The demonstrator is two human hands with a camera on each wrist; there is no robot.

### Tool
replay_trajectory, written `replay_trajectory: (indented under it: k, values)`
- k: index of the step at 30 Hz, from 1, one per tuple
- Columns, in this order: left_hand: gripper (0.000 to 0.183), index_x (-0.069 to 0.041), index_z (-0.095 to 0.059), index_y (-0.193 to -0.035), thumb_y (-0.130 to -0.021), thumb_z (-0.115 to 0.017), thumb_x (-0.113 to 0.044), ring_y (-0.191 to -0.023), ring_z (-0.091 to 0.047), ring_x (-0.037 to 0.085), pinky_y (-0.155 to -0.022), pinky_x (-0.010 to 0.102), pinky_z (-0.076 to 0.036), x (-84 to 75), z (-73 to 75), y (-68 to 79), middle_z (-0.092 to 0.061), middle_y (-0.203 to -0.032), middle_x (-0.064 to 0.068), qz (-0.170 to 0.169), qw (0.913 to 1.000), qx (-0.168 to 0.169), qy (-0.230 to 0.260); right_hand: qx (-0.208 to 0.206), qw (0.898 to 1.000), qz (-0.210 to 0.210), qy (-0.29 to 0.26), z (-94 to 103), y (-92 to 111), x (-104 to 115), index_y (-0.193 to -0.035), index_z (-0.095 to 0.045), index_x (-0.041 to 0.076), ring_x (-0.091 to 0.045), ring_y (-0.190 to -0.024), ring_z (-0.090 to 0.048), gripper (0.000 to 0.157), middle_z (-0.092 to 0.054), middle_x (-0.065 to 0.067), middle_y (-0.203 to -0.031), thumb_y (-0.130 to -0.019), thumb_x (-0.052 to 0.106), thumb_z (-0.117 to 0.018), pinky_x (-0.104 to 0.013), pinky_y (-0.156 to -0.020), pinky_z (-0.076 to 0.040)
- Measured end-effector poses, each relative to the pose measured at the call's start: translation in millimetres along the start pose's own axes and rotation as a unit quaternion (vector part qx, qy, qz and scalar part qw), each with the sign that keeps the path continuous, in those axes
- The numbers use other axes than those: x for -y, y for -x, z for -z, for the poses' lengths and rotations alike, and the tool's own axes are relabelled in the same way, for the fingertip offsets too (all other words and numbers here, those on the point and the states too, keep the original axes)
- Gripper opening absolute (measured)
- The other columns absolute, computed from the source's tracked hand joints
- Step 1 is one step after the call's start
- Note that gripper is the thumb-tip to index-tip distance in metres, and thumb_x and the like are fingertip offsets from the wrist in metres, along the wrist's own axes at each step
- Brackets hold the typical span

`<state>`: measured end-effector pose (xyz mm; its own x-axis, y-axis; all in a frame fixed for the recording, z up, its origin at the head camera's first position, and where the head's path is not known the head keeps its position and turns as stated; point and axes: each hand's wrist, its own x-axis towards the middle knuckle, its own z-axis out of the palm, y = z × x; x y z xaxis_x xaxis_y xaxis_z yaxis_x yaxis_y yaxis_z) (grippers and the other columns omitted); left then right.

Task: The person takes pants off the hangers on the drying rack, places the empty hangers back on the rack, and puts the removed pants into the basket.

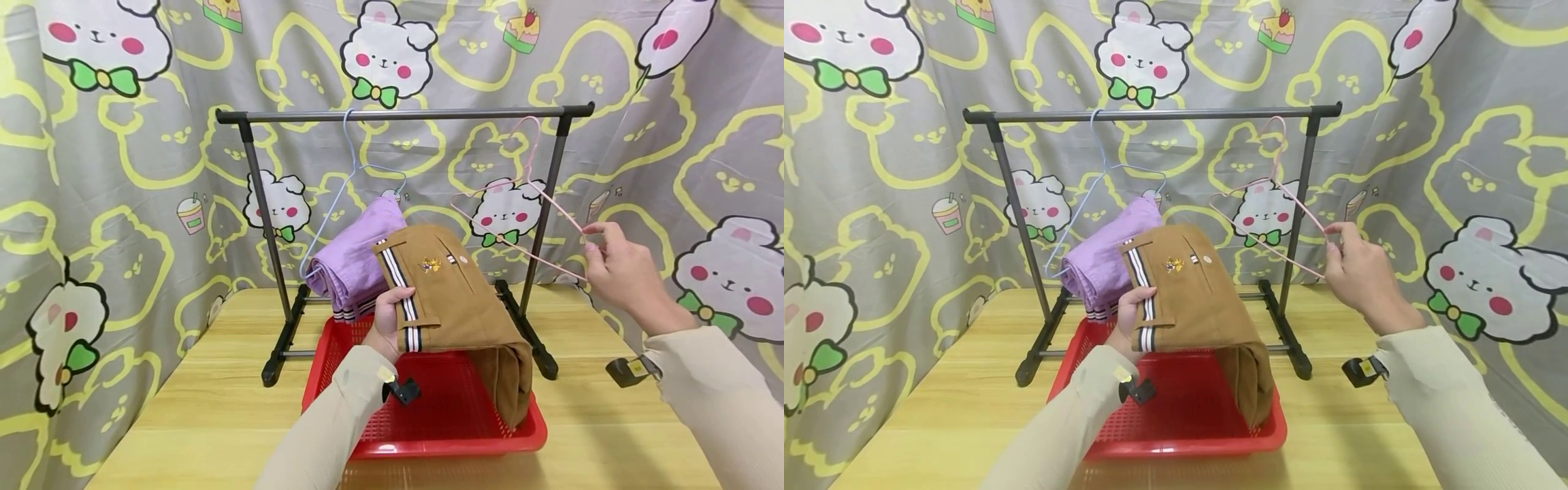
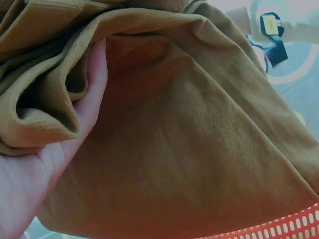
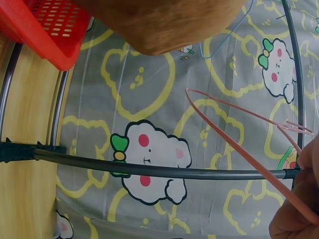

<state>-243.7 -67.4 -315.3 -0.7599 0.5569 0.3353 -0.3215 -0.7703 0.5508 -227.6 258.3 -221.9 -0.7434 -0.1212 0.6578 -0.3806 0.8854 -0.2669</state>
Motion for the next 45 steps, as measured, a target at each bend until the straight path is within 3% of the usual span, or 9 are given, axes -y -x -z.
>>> replay_trajectory:
  k: [10, 21, 27, 30, 35, 45]
  values:
    - [0.048, -0.012, -0.056, -0.1, -0.058, -0.077, -0.023, -0.087, -0.06, 0.013, -0.08, 0.029, -0.046, 4.8, -0.4, 2.3, -0.065, -0.093, 0.0, 0.028, 0.9975, -0.064, -0.005, 0.007, 1.0, -0.008, -0.001, 1.2, -0.3, 2.3, -0.117, -0.043, 0.003, -0.02, -0.045, -0.039, 0.026, -0.05, -0.007, -0.063, -0.095, 0.015, -0.037, -0.032, -0.041, -0.028]
    - [0.051, -0.01, -0.052, -0.103, -0.059, -0.074, -0.021, -0.089, -0.059, 0.015, -0.083, 0.03, -0.044, 10.2, -8.6, 4.2, -0.062, -0.096, 0.001, 0.065, 0.9947, -0.079, -0.014, 0.003, 1.0, -0.007, 0.002, 0.8, 0.3, 1.6, -0.115, -0.044, 0.002, -0.02, -0.046, -0.037, 0.025, -0.048, -0.008, -0.063, -0.094, 0.015, -0.038, -0.032, -0.042, -0.027]
    - [0.054, -0.01, -0.049, -0.103, -0.056, -0.074, -0.02, -0.087, -0.059, 0.015, -0.082, 0.031, -0.044, 13.6, -11.4, 7.5, -0.062, -0.095, 0.001, 0.081, 0.9903, -0.113, -0.013, 0.003, 1.0, -0.008, 0.0, 0.0, -0.2, 0.9, -0.115, -0.045, 0.003, -0.02, -0.046, -0.038, 0.025, -0.049, -0.007, -0.063, -0.094, 0.015, -0.038, -0.032, -0.041, -0.027]
    - [0.047, -0.011, -0.047, -0.107, -0.065, -0.068, -0.017, -0.09, -0.058, 0.016, -0.085, 0.032, -0.043, 14.7, -14.1, 9.1, -0.061, -0.097, 0.001, 0.092, 0.9884, -0.12, -0.016, 0.001, 1.0, -0.01, -0.002, 0.2, -0.5, 0.4, -0.115, -0.045, 0.003, -0.02, -0.046, -0.039, 0.025, -0.05, -0.008, -0.064, -0.094, 0.015, -0.038, -0.032, -0.041, -0.028]
    - [0.032, -0.011, -0.044, -0.114, -0.082, -0.047, -0.018, -0.095, -0.056, 0.016, -0.089, 0.034, -0.04, 14.3, -21.4, 12.5, -0.058, -0.102, 0.002, 0.107, 0.9854, -0.129, -0.027, 0.002, 1.0, -0.013, -0.004, 0.6, -0.7, 0.6, -0.114, -0.045, 0.003, -0.02, -0.047, -0.04, 0.025, -0.052, -0.008, -0.065, -0.094, 0.015, -0.038, -0.032, -0.041, -0.028]
    - [0.031, -0.008, -0.043, -0.114, -0.084, -0.044, -0.016, -0.097, -0.054, 0.019, -0.091, 0.037, -0.038, 14.4, -22.5, 18.1, -0.056, -0.105, 0.004, 0.12, 0.9787, -0.163, -0.033, 0.012, 1.0, -0.021, -0.004, 1.6, 1.2, 0.6, -0.115, -0.044, 0.004, -0.02, -0.047, -0.04, 0.026, -0.052, -0.008, -0.066, -0.095, 0.017, -0.038, -0.032, -0.041, -0.028]
